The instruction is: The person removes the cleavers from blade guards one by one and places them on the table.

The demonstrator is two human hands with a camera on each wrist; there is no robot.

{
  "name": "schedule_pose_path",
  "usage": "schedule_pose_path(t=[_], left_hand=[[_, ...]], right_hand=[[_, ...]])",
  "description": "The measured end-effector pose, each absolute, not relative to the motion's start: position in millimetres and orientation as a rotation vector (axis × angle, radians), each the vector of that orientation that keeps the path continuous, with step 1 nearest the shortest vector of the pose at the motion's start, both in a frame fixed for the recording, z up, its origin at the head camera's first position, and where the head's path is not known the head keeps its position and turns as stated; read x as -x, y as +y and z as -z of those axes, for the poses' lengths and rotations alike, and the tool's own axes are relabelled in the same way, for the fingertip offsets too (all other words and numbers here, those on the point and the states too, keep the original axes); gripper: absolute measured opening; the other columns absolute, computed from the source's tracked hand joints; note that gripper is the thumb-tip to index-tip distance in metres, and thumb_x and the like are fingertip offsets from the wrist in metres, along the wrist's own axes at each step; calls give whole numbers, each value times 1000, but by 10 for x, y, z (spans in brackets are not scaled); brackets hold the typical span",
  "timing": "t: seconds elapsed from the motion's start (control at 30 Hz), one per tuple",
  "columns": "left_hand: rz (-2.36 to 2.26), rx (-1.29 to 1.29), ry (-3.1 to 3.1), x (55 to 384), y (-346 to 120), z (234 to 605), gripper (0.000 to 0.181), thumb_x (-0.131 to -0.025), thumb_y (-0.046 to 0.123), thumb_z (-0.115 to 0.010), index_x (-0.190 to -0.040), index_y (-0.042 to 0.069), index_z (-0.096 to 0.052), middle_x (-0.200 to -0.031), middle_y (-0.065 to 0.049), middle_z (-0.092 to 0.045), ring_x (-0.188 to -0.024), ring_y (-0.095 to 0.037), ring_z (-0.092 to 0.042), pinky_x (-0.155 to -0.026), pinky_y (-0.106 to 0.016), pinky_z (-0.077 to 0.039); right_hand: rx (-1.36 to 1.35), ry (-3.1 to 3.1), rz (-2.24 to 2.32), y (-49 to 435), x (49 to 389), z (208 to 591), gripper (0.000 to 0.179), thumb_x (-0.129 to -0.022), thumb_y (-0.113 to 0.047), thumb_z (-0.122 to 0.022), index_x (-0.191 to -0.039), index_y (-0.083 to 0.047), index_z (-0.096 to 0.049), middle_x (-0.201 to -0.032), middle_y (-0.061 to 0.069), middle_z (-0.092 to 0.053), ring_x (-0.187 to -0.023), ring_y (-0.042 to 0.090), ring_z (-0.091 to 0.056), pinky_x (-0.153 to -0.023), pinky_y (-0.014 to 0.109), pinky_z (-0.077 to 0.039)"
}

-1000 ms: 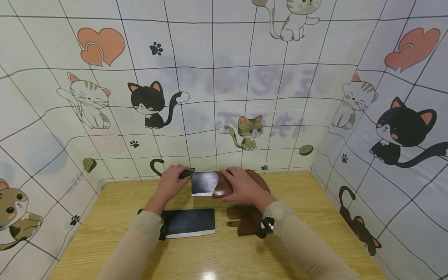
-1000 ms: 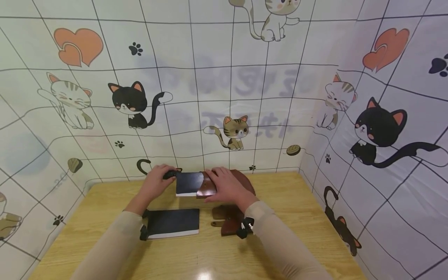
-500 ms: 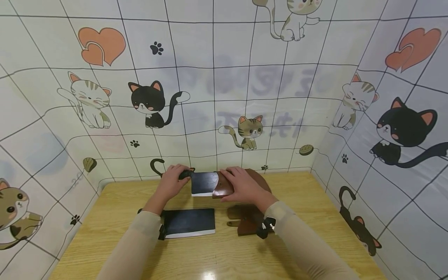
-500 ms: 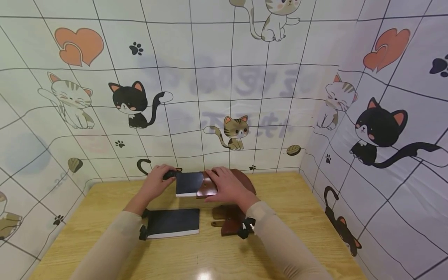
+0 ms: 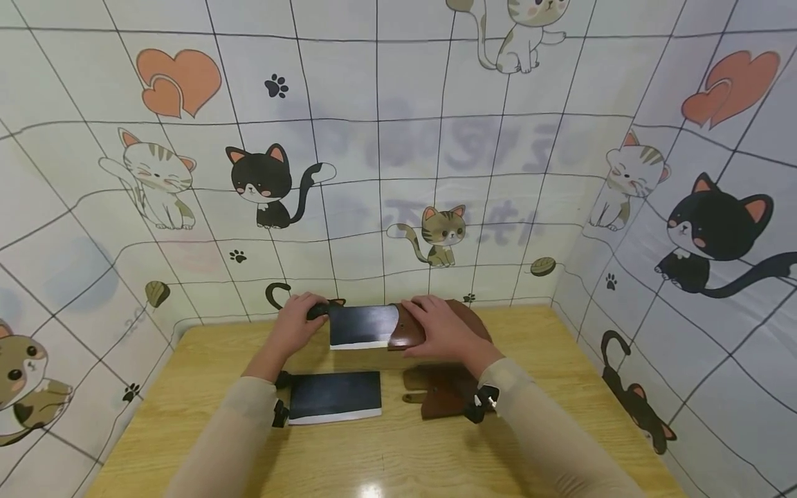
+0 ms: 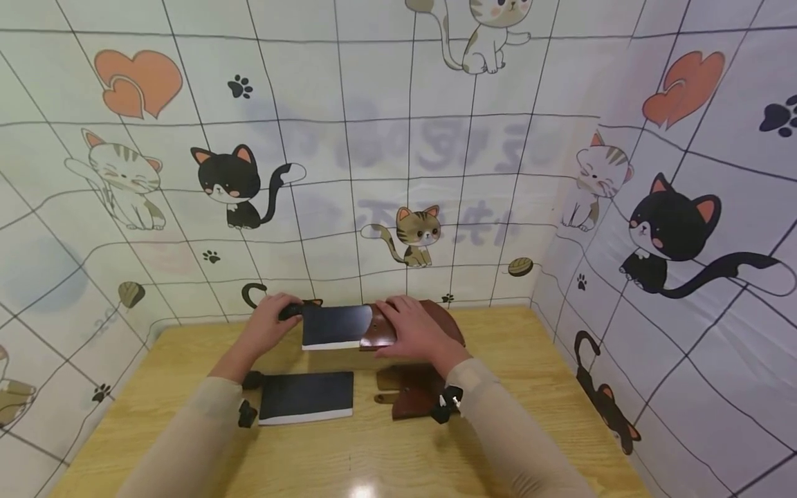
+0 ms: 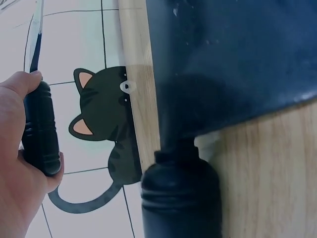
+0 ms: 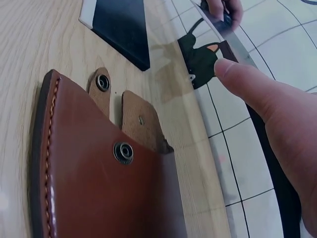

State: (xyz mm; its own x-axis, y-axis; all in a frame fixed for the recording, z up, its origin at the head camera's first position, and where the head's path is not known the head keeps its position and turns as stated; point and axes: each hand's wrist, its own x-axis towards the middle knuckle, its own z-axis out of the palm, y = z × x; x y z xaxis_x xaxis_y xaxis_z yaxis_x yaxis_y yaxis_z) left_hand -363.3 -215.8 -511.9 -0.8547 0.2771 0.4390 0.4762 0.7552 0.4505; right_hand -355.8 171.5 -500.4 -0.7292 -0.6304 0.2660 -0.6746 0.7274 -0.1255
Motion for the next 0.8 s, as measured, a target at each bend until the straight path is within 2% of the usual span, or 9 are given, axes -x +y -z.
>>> schedule_pose_path(t=[0.23, 0.47, 0.8], left_hand=[[819, 607, -2654, 3618, -2249, 5121, 32, -103, 14, -81, -133, 4, -74, -131, -17, -71, -125, -44, -62, -110, -65, -44], [831, 587, -2665, 3624, -2295, 5132, 34, -104, 15, -81, -134, 4, -73, -131, -17, -71, -127, -43, -61, -110, -64, -45], [829, 591, -2664, 3656, -2364, 5142, 36, -103, 16, -83, -135, 3, -74, -133, -19, -72, -124, -43, -63, -107, -63, -48]], right_hand=[[-1057, -2751, -352, 1788, 3554, 5011, 120, -79, -66, -95, -172, -13, -41, -162, 14, -48, -149, 38, -44, -123, 62, -37], [-1050, -2743, -339, 1831, 3561, 5019, 121, -78, -66, -96, -172, -13, -40, -163, 14, -48, -148, 37, -45, -122, 60, -39], [-1028, -2770, -342, 1879, 3548, 5000, 116, -84, -67, -90, -172, -12, -40, -166, 14, -45, -153, 38, -41, -122, 61, -39]])
